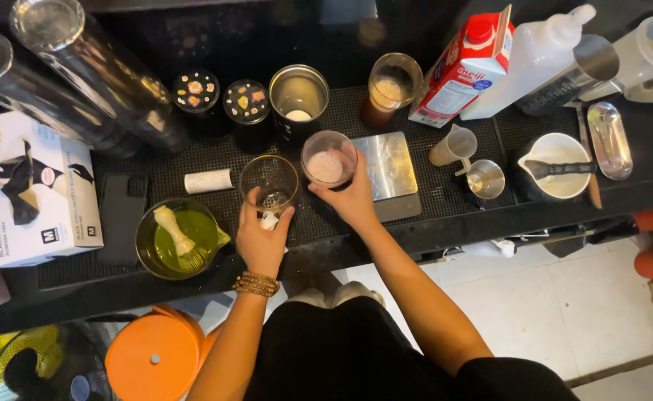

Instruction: Preparing multiple mixed beverages including coffee and flavored syrup drinks.

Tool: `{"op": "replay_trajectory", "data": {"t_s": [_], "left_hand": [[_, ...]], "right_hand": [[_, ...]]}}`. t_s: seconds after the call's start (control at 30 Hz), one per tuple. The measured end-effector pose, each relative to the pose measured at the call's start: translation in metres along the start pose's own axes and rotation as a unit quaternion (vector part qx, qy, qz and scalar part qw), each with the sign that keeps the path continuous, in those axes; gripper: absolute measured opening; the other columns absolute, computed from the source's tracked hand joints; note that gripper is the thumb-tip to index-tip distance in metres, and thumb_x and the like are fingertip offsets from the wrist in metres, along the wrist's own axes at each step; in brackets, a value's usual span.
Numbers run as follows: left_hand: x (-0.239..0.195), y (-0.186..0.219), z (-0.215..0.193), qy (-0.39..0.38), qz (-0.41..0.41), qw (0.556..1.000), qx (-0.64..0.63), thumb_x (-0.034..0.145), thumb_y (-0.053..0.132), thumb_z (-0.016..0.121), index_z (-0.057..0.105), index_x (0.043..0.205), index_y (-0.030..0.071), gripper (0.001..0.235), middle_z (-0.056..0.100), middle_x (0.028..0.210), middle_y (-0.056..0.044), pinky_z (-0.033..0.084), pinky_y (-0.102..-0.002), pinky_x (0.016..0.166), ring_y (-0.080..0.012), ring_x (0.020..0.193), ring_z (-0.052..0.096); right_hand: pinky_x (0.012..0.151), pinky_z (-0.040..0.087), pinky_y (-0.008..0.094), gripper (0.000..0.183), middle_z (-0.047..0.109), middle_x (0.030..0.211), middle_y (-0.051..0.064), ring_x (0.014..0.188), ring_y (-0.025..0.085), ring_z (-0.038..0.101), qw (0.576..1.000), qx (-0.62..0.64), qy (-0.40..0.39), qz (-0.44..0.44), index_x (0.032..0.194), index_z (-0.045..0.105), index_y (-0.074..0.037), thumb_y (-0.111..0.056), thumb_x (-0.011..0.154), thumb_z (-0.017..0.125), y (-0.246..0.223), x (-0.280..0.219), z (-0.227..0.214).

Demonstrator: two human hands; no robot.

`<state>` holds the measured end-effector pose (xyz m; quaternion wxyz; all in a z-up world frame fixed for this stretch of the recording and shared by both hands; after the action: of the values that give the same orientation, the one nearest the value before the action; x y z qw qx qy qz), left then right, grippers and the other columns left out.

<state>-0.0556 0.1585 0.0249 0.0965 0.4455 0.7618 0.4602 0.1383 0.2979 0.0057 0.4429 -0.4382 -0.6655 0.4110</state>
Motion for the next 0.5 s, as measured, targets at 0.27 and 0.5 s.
{"op": "replay_trajectory", "data": {"t_s": [0.27,0.5], "left_hand": [[-0.043,0.004,-0.027,-0.046,-0.012,0.999,0.009,0.07,0.027,0.09,0.064,0.119,0.009,0.059,0.067,0.105,-0.009,0.057,-0.039,0.075,-0.0282,0.082,0.067],[-0.029,0.01,-0.011,-0.094,-0.03,0.995,-0.011,0.062,0.022,0.089,0.066,0.121,0.007,0.065,0.072,0.108,-0.011,0.058,-0.04,0.08,-0.027,0.085,0.072]], "right_hand": [[0.116,0.045,0.041,0.105,0.06,0.143,0.016,0.137,0.029,0.056,0.998,0.015,-0.053,-0.034,0.15,0.035,-0.002,-0.023,0.068,0.097,-0.018,0.016,0.049],[0.114,0.044,0.043,0.111,0.062,0.142,0.015,0.134,0.031,0.058,0.994,-0.034,-0.054,-0.085,0.153,0.032,-0.005,-0.026,0.069,0.099,-0.028,0.01,0.043]]}}
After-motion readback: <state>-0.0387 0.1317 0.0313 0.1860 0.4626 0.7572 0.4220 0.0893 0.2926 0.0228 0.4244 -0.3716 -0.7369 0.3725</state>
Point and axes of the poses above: each hand's wrist, its own x-axis towards the middle knuckle, its own z-axis out of the palm, y = z × x, the point moved 9 cm from there along x, towards the middle knuckle
